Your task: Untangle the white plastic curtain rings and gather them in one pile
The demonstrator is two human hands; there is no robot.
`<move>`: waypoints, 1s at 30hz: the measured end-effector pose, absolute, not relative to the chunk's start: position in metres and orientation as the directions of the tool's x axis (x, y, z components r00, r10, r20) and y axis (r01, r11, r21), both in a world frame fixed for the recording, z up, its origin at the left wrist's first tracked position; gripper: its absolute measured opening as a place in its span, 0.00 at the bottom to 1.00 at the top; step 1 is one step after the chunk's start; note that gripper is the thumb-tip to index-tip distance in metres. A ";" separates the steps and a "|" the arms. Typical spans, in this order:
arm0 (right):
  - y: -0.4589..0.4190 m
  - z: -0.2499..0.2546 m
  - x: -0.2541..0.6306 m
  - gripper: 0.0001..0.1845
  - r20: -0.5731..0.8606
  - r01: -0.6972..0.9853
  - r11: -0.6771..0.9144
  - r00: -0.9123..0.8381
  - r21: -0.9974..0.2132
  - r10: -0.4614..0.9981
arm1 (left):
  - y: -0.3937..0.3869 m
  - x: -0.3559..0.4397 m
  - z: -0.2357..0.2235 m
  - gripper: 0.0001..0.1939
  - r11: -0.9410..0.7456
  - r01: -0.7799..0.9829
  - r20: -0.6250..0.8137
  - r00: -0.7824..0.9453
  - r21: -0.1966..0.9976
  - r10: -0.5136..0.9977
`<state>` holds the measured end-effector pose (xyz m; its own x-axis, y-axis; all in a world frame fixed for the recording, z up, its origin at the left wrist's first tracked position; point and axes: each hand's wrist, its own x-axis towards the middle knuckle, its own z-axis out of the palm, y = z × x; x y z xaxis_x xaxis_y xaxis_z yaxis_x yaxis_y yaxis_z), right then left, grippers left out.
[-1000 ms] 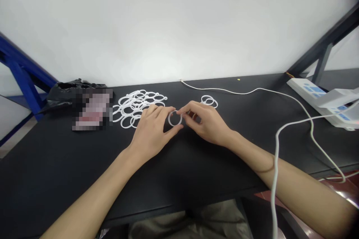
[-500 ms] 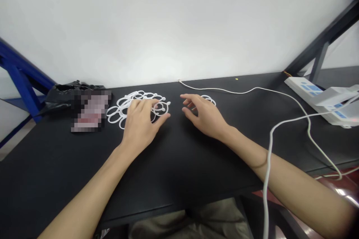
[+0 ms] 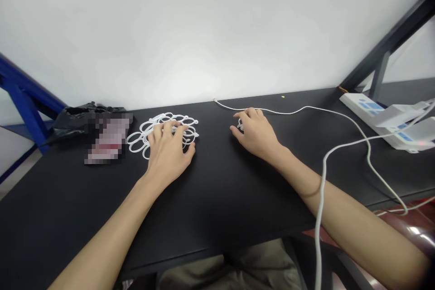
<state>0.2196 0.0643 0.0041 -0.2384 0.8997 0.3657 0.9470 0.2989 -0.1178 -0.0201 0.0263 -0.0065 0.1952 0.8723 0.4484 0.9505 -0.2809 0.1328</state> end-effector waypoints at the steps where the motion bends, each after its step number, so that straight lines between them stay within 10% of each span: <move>1: 0.064 0.004 0.219 0.21 0.363 0.948 0.295 -0.235 -0.121 0.902 | 0.026 -0.020 -0.006 0.18 -0.278 0.952 0.439 0.195 0.132 0.877; 12: 0.074 0.017 0.235 0.20 0.305 0.914 0.204 -0.095 -0.352 0.948 | 0.025 -0.020 -0.005 0.19 -0.284 0.948 0.414 0.203 0.145 0.887; 30: 0.068 0.030 0.249 0.25 0.055 0.967 0.174 -0.167 -0.185 0.984 | 0.020 -0.016 -0.001 0.22 -0.289 0.948 0.366 0.224 0.135 0.903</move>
<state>0.2489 0.0680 0.0297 -0.1669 0.9845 0.0549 0.9672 0.1742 -0.1849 -0.0164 0.0197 -0.0008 0.2237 0.9034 0.3660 0.9476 -0.2894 0.1352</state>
